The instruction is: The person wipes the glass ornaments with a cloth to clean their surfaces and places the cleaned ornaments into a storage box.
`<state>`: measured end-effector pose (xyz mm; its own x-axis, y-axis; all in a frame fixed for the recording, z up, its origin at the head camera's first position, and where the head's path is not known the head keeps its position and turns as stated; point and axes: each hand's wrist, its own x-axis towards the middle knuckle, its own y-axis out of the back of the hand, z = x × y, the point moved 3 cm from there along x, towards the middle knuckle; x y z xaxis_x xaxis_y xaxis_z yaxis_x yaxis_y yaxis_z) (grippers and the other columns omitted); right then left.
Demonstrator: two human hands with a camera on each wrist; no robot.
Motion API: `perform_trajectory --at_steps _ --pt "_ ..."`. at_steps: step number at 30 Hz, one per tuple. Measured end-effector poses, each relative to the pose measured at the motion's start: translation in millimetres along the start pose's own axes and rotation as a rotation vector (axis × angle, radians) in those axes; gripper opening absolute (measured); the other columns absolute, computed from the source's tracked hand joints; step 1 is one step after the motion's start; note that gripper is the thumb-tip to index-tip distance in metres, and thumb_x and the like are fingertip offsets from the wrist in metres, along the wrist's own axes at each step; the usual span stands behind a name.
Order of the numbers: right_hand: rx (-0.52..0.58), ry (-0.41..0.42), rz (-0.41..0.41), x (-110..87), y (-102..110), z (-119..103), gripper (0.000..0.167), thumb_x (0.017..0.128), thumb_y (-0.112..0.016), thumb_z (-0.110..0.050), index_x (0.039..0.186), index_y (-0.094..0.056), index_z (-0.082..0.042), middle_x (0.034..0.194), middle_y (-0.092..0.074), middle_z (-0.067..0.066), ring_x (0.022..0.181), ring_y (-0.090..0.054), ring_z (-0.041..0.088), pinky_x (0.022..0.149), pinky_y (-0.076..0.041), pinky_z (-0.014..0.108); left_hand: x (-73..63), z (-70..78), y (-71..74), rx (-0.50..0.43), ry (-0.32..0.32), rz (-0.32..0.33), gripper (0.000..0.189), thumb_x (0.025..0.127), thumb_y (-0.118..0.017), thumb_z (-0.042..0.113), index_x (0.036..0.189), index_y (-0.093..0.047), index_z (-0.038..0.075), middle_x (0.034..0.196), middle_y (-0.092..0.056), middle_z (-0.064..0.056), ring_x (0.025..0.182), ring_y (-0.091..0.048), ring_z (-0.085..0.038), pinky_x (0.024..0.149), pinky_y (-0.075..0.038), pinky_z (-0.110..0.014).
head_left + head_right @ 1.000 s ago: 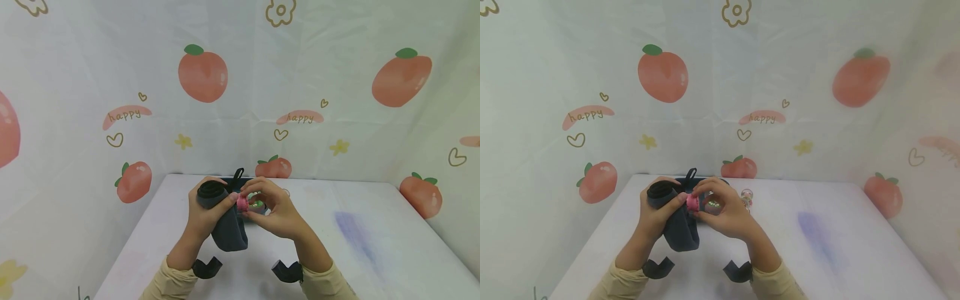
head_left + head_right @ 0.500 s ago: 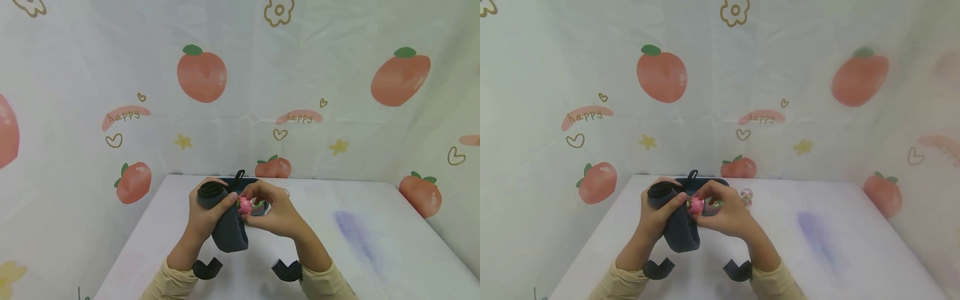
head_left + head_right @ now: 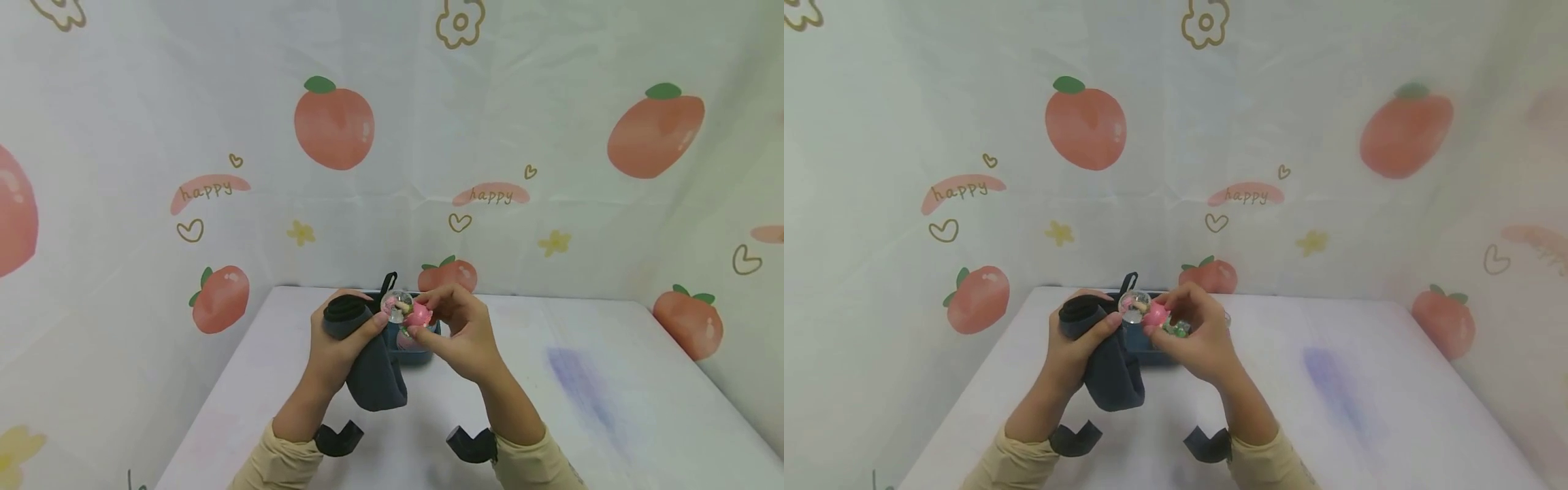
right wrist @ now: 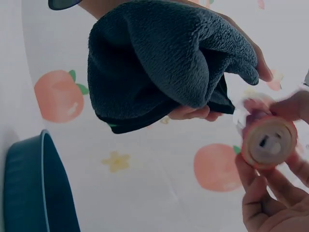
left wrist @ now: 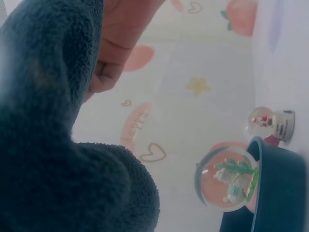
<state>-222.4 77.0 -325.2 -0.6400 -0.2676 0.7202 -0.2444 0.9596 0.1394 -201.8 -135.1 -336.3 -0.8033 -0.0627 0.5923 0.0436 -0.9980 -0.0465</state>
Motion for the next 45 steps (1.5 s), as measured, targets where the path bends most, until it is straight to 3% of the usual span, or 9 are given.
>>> perform_trajectory --at_steps 4,11,18,21,27,33,40,45 --pt "0.041 -0.043 0.08 0.3 2.4 2.3 0.03 0.087 -0.075 0.013 0.102 -0.05 0.006 0.112 -0.068 0.012 0.089 -0.072 0.016 0.079 -0.06 0.023 -0.1 -0.6 -0.8 0.011 0.01 -0.013 0.025 0.086 -0.082 0.009 0.108 -0.07 0.006 0.097 -0.07 -0.005 0.088 -0.07 -0.021 0.079 -0.059 -0.032" --pt "0.159 -0.198 0.235 2.5 7.1 2.1 0.026 0.088 -0.069 0.016 0.102 -0.05 0.006 0.109 -0.061 0.007 0.084 -0.071 0.014 0.077 -0.063 0.024 -0.3 -0.6 -0.4 0.011 0.015 -0.011 0.025 0.086 -0.082 0.009 0.108 -0.07 0.006 0.096 -0.07 -0.004 0.087 -0.07 -0.02 0.078 -0.059 -0.032" --pt "0.234 -0.289 0.302 2.0 10.5 1.3 0.04 0.089 -0.066 0.014 0.119 -0.055 -0.011 0.113 -0.063 0.006 0.089 -0.072 0.014 0.047 -0.044 0.015 -0.5 -0.5 -0.5 0.015 0.026 -0.009 0.025 0.086 -0.082 0.009 0.107 -0.07 0.004 0.094 -0.069 -0.003 0.086 -0.069 -0.02 0.077 -0.058 -0.032" --pt "0.236 -0.289 0.287 2.8 10.1 0.2 0.047 0.089 -0.067 0.013 0.128 -0.055 -0.012 0.118 -0.063 0.007 0.094 -0.069 0.017 0.052 -0.048 0.017 -0.2 -0.8 -0.7 0.018 0.028 -0.009 0.024 0.086 -0.082 0.01 0.107 -0.07 0.005 0.094 -0.069 -0.003 0.086 -0.069 -0.021 0.077 -0.058 -0.032" --pt "0.277 -0.258 0.228 4.2 8.3 -3.0 0.058 0.088 -0.065 0.015 0.142 -0.049 -0.001 0.123 -0.061 0.01 0.097 -0.07 0.019 0.085 -0.063 0.027 -0.1 -0.5 -1.5 0.019 0.031 -0.013 0.024 0.086 -0.082 0.009 0.107 -0.07 0.006 0.094 -0.069 -0.004 0.086 -0.069 -0.021 0.077 -0.058 -0.033" --pt "0.29 -0.222 0.158 3.3 7.9 -3.0 0.055 0.09 -0.064 0.015 0.141 -0.053 -0.003 0.13 -0.059 0.01 0.1 -0.076 0.019 0.09 -0.063 0.03 -0.5 -0.1 -2.1 0.01 0.034 -0.023 0.024 0.087 -0.081 0.009 0.108 -0.07 0.004 0.094 -0.069 -0.004 0.085 -0.069 -0.021 0.077 -0.059 -0.033" --pt "0.319 -0.178 0.081 2.5 3.7 -3.1 0.055 0.087 -0.065 0.017 0.133 -0.062 -0.014 0.128 -0.062 0.007 0.094 -0.078 0.019 0.086 -0.064 0.033 -0.2 -0.7 -1.8 0.011 0.033 -0.027 0.025 0.086 -0.082 0.009 0.108 -0.07 0.006 0.094 -0.069 -0.004 0.085 -0.068 -0.02 0.077 -0.058 -0.033" --pt "0.326 -0.177 0.05 0.5 1.8 -2.6 0.054 0.086 -0.068 0.015 0.131 -0.062 -0.015 0.122 -0.064 0.006 0.091 -0.079 0.019 0.083 -0.065 0.032 -0.4 -1.2 -1.7 0.014 0.044 -0.036 0.028 0.087 -0.082 0.01 0.112 -0.07 0.007 0.096 -0.068 -0.004 0.086 -0.067 -0.02 0.078 -0.057 -0.032"
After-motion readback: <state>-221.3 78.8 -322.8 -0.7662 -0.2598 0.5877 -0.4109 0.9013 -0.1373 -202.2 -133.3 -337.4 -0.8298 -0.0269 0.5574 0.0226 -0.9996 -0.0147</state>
